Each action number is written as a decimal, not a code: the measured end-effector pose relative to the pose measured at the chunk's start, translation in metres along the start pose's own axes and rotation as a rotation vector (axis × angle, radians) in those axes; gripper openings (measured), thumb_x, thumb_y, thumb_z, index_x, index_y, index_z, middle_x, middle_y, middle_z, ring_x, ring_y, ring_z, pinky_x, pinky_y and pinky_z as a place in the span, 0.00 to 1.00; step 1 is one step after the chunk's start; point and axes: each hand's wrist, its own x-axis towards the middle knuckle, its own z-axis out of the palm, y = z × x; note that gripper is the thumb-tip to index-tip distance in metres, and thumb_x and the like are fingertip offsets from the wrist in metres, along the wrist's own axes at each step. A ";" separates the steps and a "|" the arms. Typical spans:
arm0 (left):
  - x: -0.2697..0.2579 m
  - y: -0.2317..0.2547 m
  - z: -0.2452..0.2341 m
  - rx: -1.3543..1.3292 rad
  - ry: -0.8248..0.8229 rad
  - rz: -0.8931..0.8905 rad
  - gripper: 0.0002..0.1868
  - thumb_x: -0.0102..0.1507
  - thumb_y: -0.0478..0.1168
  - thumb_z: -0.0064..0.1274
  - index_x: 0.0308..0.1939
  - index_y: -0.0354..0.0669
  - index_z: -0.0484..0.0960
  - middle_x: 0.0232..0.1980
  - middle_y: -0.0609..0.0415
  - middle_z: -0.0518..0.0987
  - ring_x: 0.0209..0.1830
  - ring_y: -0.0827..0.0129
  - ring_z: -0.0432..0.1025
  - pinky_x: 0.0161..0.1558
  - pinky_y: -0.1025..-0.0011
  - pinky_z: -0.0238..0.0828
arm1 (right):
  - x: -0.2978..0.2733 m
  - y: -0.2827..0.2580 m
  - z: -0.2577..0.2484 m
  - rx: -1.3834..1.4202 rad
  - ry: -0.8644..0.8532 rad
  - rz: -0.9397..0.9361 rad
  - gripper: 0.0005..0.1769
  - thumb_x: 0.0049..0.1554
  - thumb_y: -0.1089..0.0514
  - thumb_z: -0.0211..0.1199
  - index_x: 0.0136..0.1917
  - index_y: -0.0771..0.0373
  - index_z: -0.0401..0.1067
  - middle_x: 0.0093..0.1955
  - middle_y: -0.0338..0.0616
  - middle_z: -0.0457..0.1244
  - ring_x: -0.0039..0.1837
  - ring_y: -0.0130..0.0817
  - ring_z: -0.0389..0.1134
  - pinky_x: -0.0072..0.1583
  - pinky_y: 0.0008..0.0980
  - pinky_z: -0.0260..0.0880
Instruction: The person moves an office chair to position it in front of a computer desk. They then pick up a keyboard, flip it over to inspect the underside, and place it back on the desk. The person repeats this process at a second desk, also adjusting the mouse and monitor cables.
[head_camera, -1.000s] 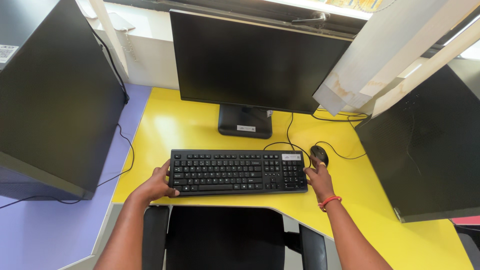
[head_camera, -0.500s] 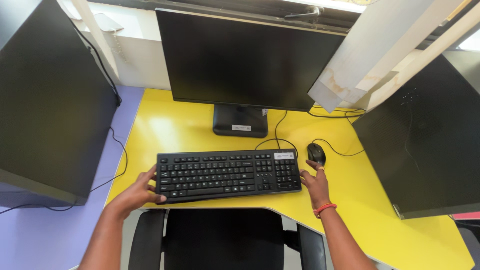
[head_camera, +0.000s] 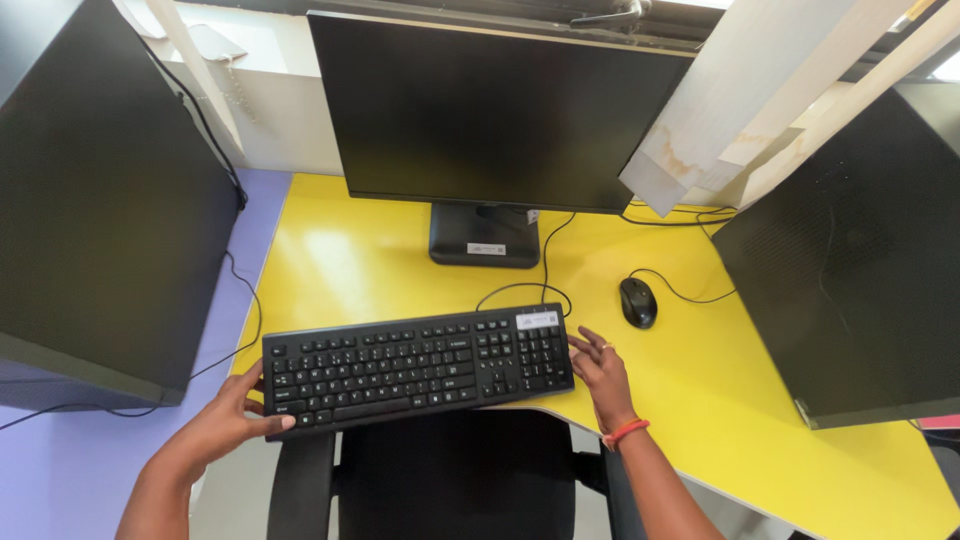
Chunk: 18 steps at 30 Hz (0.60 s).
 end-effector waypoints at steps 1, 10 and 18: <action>-0.003 -0.003 0.000 0.003 -0.002 0.006 0.61 0.50 0.50 0.72 0.81 0.74 0.51 0.71 0.51 0.67 0.62 0.56 0.75 0.66 0.49 0.70 | -0.004 0.001 0.000 0.017 -0.014 0.022 0.31 0.58 0.60 0.56 0.73 0.71 0.60 0.68 0.53 0.64 0.66 0.33 0.68 0.65 0.32 0.67; -0.003 0.002 0.006 0.048 0.018 0.006 0.55 0.51 0.58 0.69 0.79 0.66 0.59 0.70 0.48 0.68 0.59 0.56 0.76 0.64 0.53 0.72 | -0.038 -0.002 -0.021 -0.075 0.005 0.219 0.29 0.59 0.55 0.57 0.70 0.72 0.67 0.62 0.51 0.67 0.58 0.37 0.71 0.58 0.36 0.72; 0.039 0.016 0.038 0.132 0.057 0.253 0.44 0.51 0.63 0.65 0.64 0.40 0.79 0.57 0.41 0.79 0.56 0.56 0.75 0.59 0.62 0.71 | -0.026 0.013 -0.053 -0.227 0.090 0.237 0.27 0.58 0.55 0.58 0.67 0.72 0.72 0.56 0.51 0.70 0.56 0.36 0.72 0.56 0.36 0.72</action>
